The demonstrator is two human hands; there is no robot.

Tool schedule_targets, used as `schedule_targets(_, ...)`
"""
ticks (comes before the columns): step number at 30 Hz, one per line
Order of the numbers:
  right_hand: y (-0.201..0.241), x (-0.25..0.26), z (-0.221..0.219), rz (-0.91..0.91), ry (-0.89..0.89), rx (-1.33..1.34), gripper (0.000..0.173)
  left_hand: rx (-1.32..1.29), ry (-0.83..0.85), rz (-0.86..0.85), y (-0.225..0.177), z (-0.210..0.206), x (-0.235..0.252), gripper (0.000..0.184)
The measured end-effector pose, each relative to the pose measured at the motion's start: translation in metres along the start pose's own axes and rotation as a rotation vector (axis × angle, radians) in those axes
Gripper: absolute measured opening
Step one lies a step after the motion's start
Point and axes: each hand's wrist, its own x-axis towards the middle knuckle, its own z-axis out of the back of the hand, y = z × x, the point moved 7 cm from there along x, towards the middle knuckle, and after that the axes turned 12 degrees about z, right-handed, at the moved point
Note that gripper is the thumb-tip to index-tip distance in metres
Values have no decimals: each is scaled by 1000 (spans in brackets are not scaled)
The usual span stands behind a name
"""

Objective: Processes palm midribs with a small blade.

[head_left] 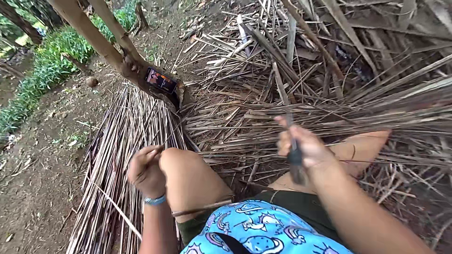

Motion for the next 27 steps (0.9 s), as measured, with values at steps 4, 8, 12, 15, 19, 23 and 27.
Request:
schedule_targets(4,-49,-63,-129,-268,892,-104,90,-227,51,-4,15,-73,1,13)
schedule_targets(8,-45,-58,-121,-210,838,-125,83,-158,123,-50,8,-73,3,12)
schedule_targets(12,-9,-32,-110,-6,663,131,73,13,171,-166,-11,-64,-12,13)
schedule_targets(15,3,-37,-142,-64,692,157,69,96,270,-297,-30,-69,-25,15)
schedule_targets(19,0,-33,-153,-132,618,245,52,146,475,-394,-58,-62,-33,13)
schedule_targets(23,0,-20,-140,-104,419,163,45,184,573,-413,-80,-36,-35,12)
schedule_targets(27,5,-1,-118,-26,265,127,41,205,621,-434,-102,-15,-35,14)
